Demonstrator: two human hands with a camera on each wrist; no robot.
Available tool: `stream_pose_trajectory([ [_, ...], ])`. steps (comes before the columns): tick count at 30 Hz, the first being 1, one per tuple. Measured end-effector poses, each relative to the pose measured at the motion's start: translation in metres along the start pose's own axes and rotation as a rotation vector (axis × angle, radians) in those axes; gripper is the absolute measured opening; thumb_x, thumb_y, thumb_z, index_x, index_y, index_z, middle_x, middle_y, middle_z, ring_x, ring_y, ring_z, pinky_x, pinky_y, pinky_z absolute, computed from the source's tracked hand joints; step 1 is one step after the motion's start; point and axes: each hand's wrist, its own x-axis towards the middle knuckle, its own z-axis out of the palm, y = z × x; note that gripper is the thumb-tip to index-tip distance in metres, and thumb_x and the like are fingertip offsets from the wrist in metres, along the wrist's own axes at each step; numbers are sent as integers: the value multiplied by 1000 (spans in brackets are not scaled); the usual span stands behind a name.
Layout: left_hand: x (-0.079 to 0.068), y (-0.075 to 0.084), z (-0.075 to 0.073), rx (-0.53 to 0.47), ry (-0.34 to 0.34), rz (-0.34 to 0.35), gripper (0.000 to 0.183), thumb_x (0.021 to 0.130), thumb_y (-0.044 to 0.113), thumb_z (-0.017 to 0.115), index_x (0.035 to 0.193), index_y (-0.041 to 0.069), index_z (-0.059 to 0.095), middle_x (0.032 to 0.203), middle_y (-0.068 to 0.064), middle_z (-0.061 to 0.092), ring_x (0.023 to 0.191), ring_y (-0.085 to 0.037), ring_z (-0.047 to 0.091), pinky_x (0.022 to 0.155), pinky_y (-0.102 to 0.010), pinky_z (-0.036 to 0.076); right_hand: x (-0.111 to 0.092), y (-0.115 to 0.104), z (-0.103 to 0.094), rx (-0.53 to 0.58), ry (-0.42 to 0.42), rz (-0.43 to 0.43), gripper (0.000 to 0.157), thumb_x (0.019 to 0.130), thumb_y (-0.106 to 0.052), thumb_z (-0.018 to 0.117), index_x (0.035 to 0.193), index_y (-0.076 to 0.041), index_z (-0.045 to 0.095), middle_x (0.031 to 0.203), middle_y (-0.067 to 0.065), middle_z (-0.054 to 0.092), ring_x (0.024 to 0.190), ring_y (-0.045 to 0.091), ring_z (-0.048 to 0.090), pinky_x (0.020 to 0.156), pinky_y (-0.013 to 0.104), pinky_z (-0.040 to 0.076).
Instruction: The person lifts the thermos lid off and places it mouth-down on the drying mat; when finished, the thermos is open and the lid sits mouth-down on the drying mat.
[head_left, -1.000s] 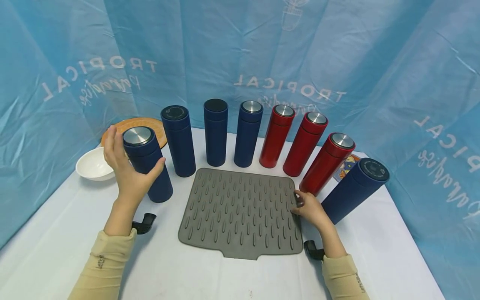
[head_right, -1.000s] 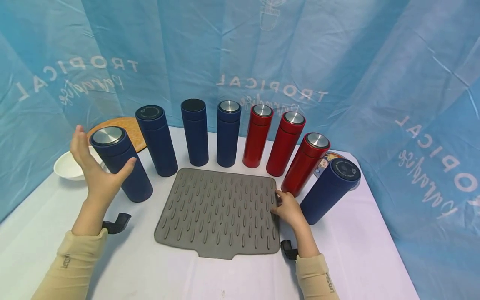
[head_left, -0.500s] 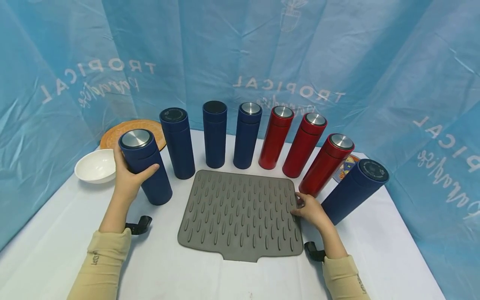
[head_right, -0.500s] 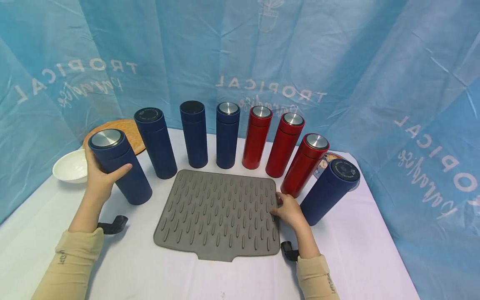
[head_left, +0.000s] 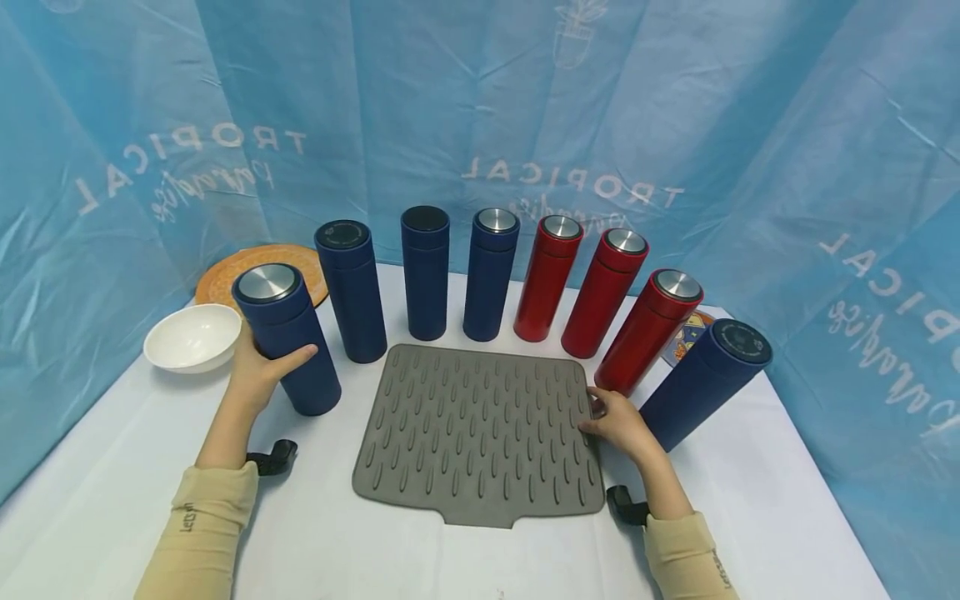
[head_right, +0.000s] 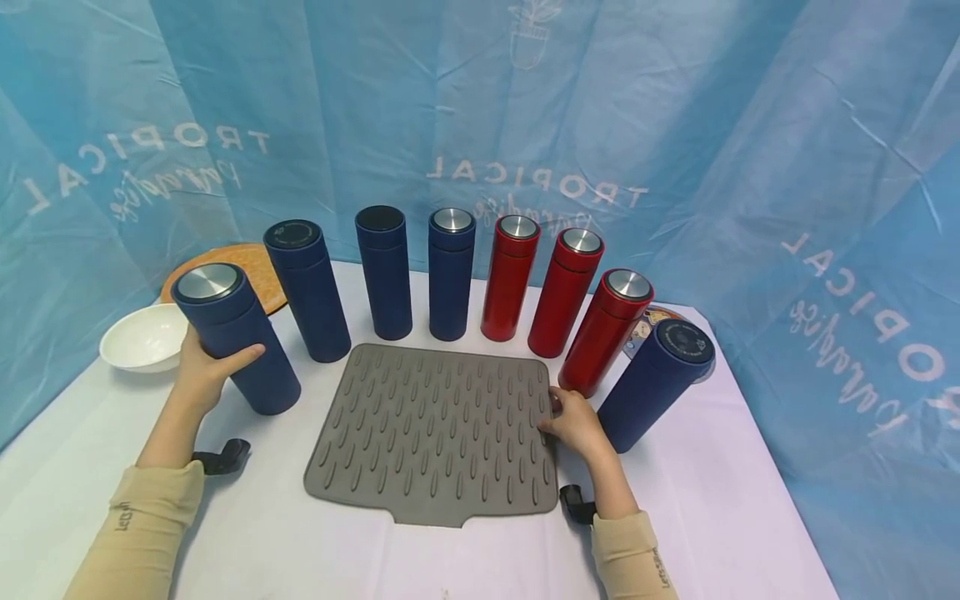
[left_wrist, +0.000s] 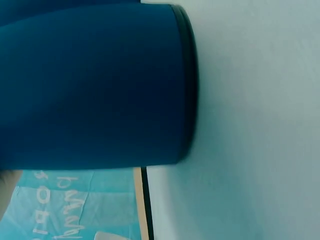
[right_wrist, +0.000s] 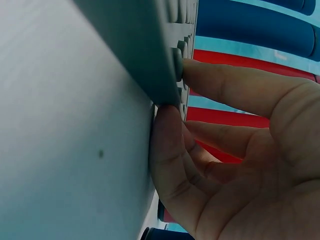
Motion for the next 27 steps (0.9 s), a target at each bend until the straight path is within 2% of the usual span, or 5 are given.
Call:
stream_pose_trajectory([
  [8, -3, 4, 4, 75, 18, -30, 85, 74, -3, 71, 143, 17, 24, 125, 10, 41, 109, -3, 42, 102, -44, 32, 1, 1, 0, -25, 4, -5, 60, 72, -2, 72, 125, 12, 48, 97, 19, 62, 85, 26, 58, 76, 42, 48],
  [14, 0, 21, 15, 90, -12, 126, 82, 69, -10, 71, 138, 17, 36, 121, 15, 47, 110, -4, 45, 94, -28, 36, 1, 1, 1, -8, 0, -2, 61, 72, -3, 73, 125, 12, 48, 96, 18, 62, 84, 25, 57, 75, 41, 48],
  [16, -1, 29, 23, 88, -35, 163, 84, 67, -12, 72, 137, 17, 38, 121, 14, 47, 111, -4, 45, 93, -28, 36, 0, 2, 2, -9, 3, 1, 61, 72, -2, 73, 125, 12, 48, 96, 18, 62, 85, 26, 58, 75, 42, 48],
  [23, -3, 48, 52, 139, -112, 200, 92, 60, -5, 78, 139, 15, 36, 126, 1, 47, 110, -5, 43, 97, -54, 32, -1, 1, 3, -17, 1, -8, 62, 71, -3, 73, 125, 13, 47, 98, 20, 62, 89, 28, 58, 78, 44, 48],
  [27, 0, 51, 72, 149, -176, 278, 90, 57, -3, 80, 136, 10, 40, 125, -14, 50, 109, -15, 46, 92, -53, 34, 0, 0, 1, -24, 10, -10, 62, 71, -3, 73, 126, 13, 47, 98, 20, 62, 87, 27, 58, 77, 44, 48],
])
